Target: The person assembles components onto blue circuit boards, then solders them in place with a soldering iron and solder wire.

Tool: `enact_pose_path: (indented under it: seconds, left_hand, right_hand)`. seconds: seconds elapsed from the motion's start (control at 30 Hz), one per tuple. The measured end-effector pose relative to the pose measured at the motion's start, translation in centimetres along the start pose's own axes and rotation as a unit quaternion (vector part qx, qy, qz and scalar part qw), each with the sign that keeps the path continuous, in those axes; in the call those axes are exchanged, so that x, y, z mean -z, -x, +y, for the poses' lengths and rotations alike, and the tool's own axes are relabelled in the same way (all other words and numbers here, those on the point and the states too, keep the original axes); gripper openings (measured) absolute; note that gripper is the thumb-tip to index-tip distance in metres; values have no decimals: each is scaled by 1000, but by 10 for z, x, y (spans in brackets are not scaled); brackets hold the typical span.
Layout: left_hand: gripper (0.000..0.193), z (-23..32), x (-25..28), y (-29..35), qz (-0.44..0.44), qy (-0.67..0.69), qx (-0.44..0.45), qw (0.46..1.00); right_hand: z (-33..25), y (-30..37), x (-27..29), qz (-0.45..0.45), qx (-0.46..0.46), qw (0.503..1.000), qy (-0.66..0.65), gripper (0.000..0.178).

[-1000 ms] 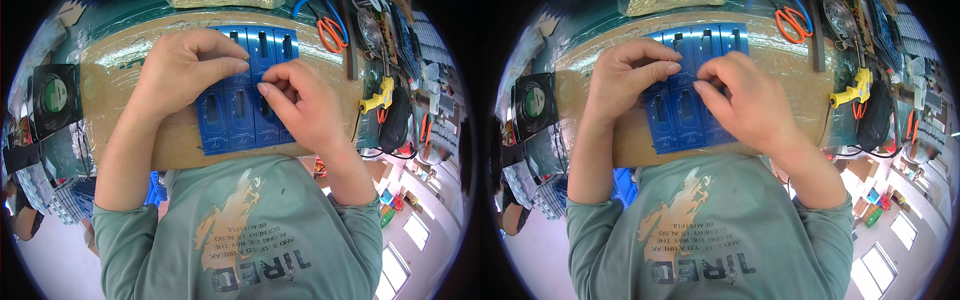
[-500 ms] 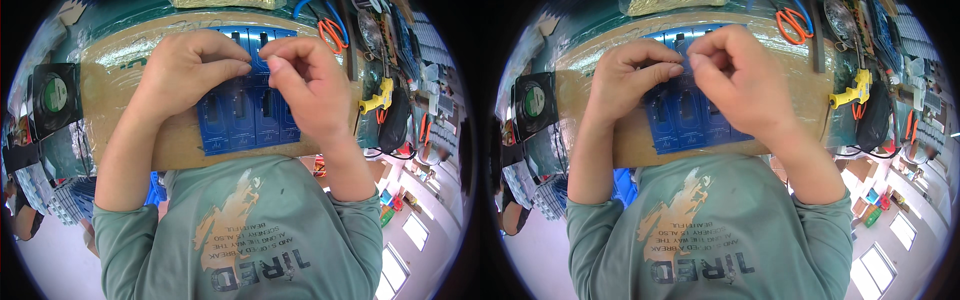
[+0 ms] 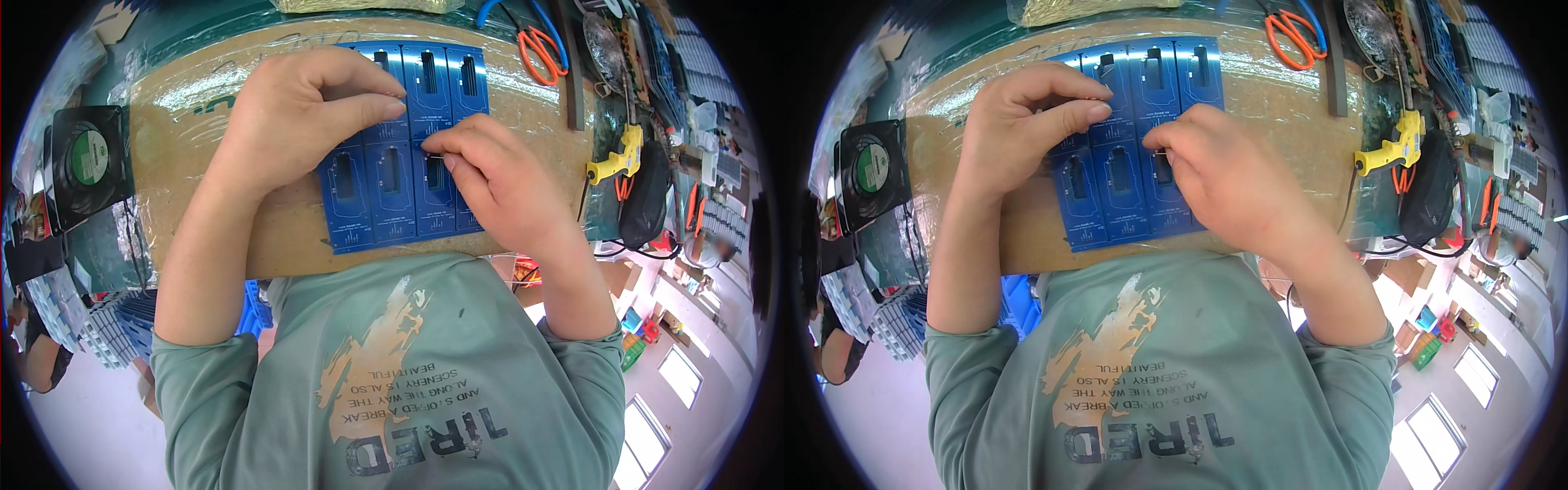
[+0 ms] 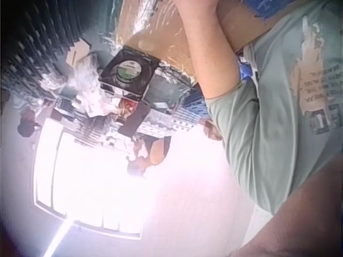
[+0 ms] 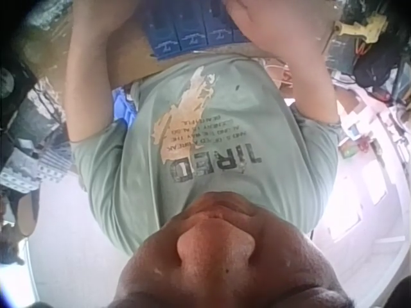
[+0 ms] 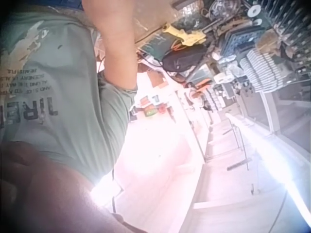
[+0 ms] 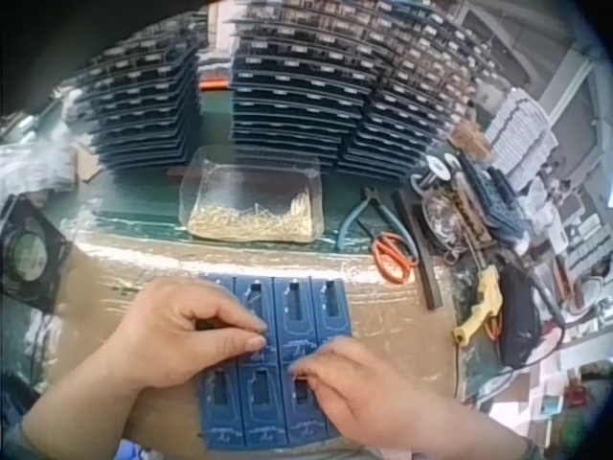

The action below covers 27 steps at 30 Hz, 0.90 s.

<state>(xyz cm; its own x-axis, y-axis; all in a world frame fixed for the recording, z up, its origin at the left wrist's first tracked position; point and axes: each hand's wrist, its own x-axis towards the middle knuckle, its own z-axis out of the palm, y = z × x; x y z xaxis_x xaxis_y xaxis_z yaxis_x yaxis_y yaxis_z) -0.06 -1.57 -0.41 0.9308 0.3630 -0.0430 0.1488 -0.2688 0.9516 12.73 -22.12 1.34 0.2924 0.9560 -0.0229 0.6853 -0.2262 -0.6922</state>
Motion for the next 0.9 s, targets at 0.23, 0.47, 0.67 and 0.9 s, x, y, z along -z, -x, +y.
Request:
enact_pose_path:
  seconds: [0.23, 0.47, 0.67, 0.9]
  left_hand:
    - [14, 1, 0, 0, 0, 9, 1, 1000]
    - [14, 0, 0, 0, 2, 8, 1, 1000]
    - [14, 1, 1, 1, -1, 10, 15, 1000]
    - [15, 2, 0, 1, 10, 18, 12, 1000]
  right_hand:
    - [-3, -3, -2, 9, -51, 998, 37, 19]
    - [-4, -6, -5, 21, -49, 997, 49, 19]
    - [-9, -10, -11, 36, -22, 993, 109, 16]
    - [-7, -10, -12, 30, -6, 993, 115, 13]
